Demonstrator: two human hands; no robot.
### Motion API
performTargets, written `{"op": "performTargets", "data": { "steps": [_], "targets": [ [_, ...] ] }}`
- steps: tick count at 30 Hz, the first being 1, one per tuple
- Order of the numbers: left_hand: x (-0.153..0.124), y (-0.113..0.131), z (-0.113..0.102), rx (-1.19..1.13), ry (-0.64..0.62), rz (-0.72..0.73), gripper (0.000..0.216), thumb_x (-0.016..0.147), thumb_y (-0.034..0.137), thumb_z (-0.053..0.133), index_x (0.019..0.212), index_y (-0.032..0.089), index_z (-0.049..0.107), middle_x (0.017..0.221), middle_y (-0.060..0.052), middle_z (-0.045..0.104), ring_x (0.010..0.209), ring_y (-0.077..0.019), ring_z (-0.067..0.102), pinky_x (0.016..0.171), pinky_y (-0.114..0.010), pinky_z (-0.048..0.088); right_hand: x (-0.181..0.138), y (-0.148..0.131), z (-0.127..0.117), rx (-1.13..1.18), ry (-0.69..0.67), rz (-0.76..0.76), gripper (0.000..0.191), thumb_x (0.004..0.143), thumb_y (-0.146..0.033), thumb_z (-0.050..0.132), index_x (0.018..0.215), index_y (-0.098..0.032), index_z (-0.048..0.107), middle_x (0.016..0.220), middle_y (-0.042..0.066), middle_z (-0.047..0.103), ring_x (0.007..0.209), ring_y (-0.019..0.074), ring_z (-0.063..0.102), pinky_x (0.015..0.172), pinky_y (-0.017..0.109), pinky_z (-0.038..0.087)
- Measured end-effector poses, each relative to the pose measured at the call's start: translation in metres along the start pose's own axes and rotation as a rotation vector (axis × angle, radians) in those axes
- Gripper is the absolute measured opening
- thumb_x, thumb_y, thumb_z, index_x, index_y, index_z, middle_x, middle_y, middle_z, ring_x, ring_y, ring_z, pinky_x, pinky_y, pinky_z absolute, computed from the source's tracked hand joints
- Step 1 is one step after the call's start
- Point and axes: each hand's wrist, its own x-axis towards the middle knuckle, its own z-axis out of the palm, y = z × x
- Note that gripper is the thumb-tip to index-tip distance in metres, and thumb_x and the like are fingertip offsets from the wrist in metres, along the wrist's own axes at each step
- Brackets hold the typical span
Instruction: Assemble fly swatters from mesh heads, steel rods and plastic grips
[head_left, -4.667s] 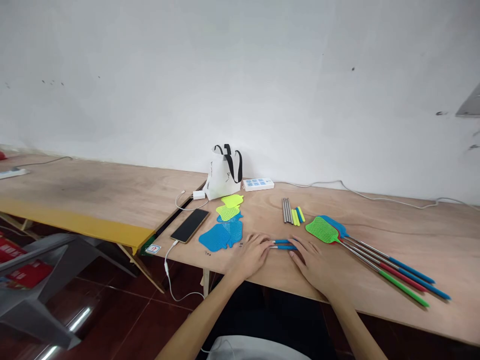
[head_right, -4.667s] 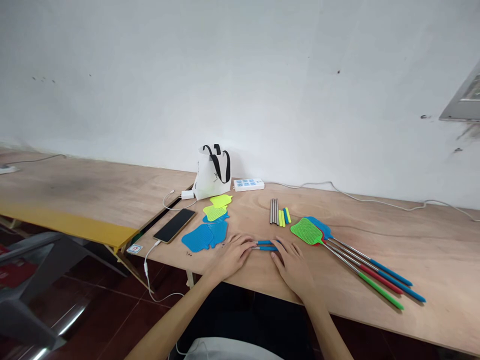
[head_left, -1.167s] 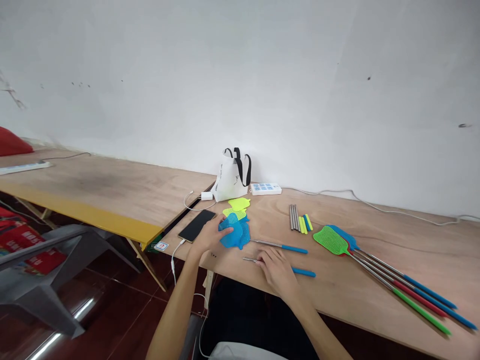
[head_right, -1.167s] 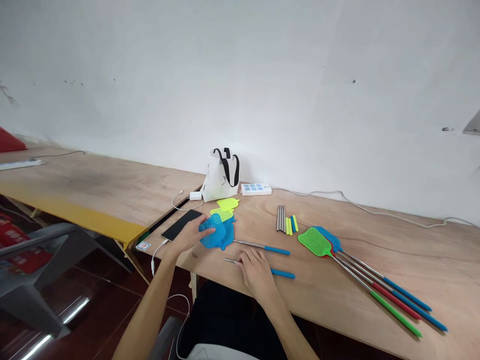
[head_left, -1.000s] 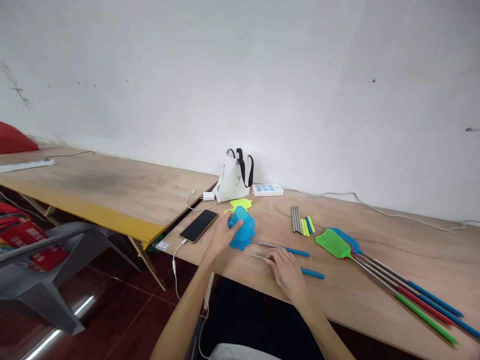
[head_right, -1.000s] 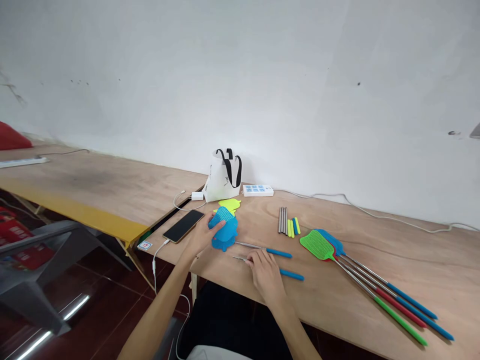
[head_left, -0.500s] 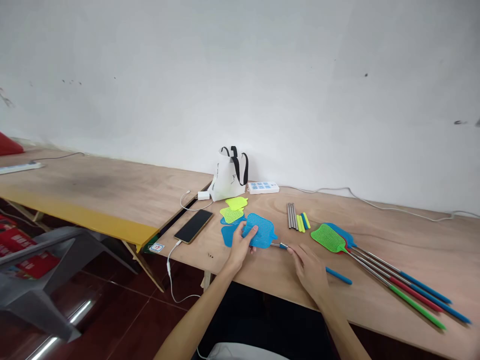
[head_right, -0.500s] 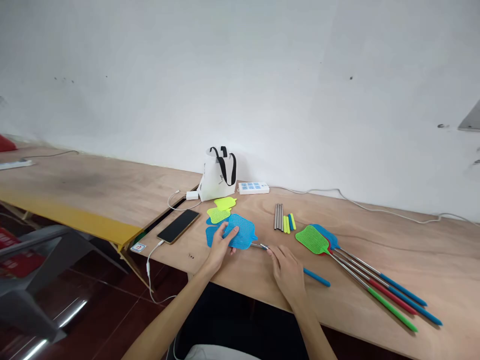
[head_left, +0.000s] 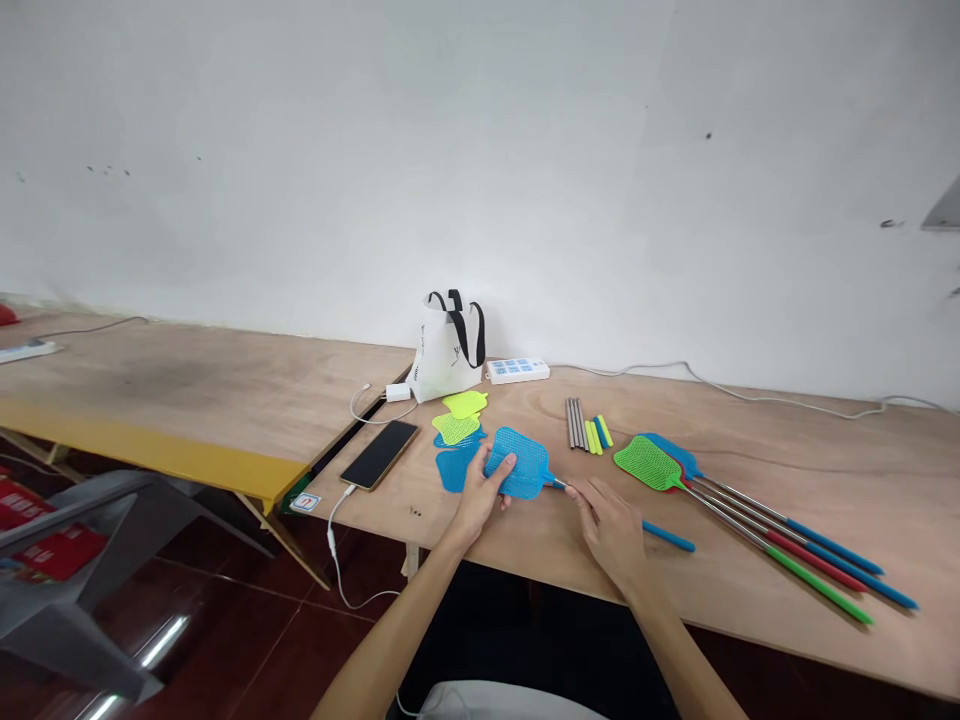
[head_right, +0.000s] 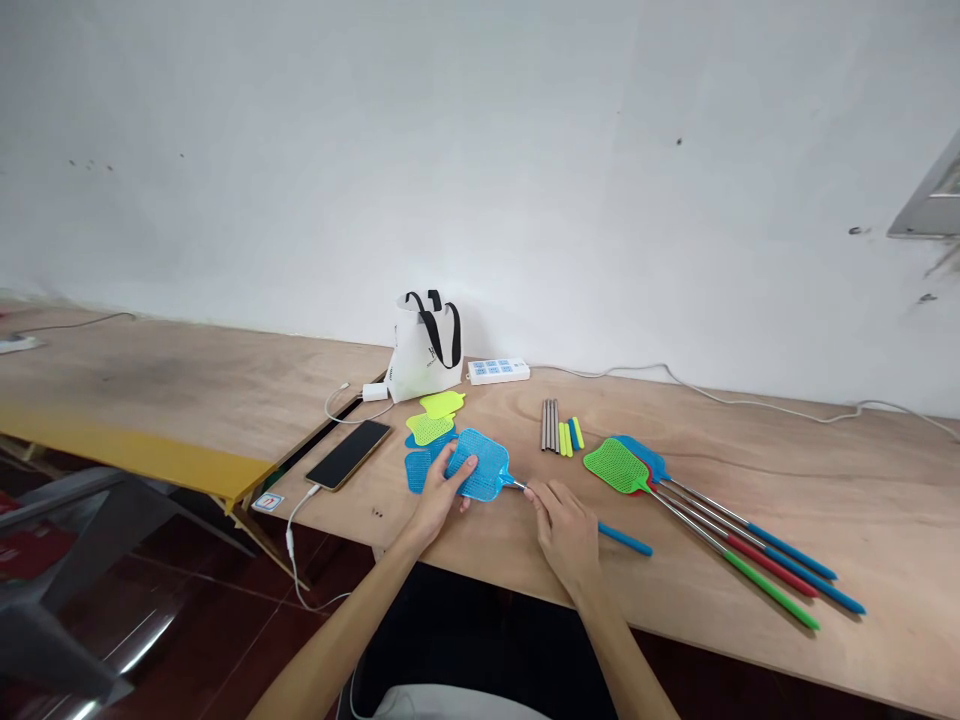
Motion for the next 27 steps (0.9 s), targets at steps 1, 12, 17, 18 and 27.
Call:
{"op": "performTargets", "data": {
  "steps": [1, 12, 17, 18, 27],
  "targets": [
    [0.0, 0.0, 0.0, 0.004, -0.007, -0.001, 0.044, 0.082, 0.055, 0.074, 0.097, 0.021, 0.051, 0.072, 0.007, 0.053, 0.044, -0.0063, 0.049, 0.034, -0.017, 0.039, -0.001, 0.0, 0.0, -0.011, 0.02, -0.008, 0.036, 0.106, -0.035, 0.039, 0.102, -0.023, 0.073, 0.091, 0.006, 0.073, 0.081, 0.0185, 0.068, 0.068, 0.028, 0.046],
    [0.0, -0.008, -0.001, 0.192, -0.069, 0.053, 0.044, 0.083, 0.059, 0.071, 0.079, 0.018, 0.056, 0.06, 0.006, 0.052, 0.042, -0.0076, 0.048, 0.041, -0.02, 0.039, 0.0, -0.001, -0.003, -0.088, 0.023, -0.152, 0.034, 0.091, -0.002, 0.039, 0.093, -0.021, 0.066, 0.085, 0.003, 0.071, 0.08, 0.0178, 0.063, 0.07, 0.028, 0.039],
    [0.004, -0.006, -0.006, 0.232, -0.113, 0.007, 0.047, 0.082, 0.062, 0.07, 0.078, 0.018, 0.055, 0.061, 0.004, 0.056, 0.046, -0.0109, 0.051, 0.044, -0.022, 0.041, -0.001, -0.003, 0.0, -0.068, -0.021, -0.14, 0.032, 0.097, -0.007, 0.037, 0.092, -0.021, 0.066, 0.084, 0.003, 0.069, 0.08, 0.0176, 0.062, 0.067, 0.028, 0.038],
    [0.007, -0.003, -0.009, 0.259, -0.118, -0.004, 0.048, 0.081, 0.064, 0.07, 0.075, 0.018, 0.054, 0.062, 0.004, 0.056, 0.049, -0.012, 0.053, 0.047, -0.023, 0.042, -0.001, -0.005, 0.002, -0.068, -0.035, -0.131, 0.031, 0.099, -0.01, 0.038, 0.094, -0.021, 0.066, 0.086, 0.004, 0.07, 0.082, 0.0176, 0.063, 0.067, 0.028, 0.038],
    [0.023, 0.04, -0.083, 0.89, -0.055, 0.126, 0.041, 0.093, 0.056, 0.051, 0.097, 0.019, 0.067, 0.107, -0.011, 0.072, 0.105, -0.0293, 0.064, 0.095, -0.04, 0.047, -0.005, -0.019, 0.009, -0.031, -0.403, -0.257, 0.036, 0.098, -0.009, 0.041, 0.118, -0.025, 0.066, 0.105, 0.006, 0.065, 0.093, 0.0199, 0.062, 0.072, 0.029, 0.046]
  ]
}}
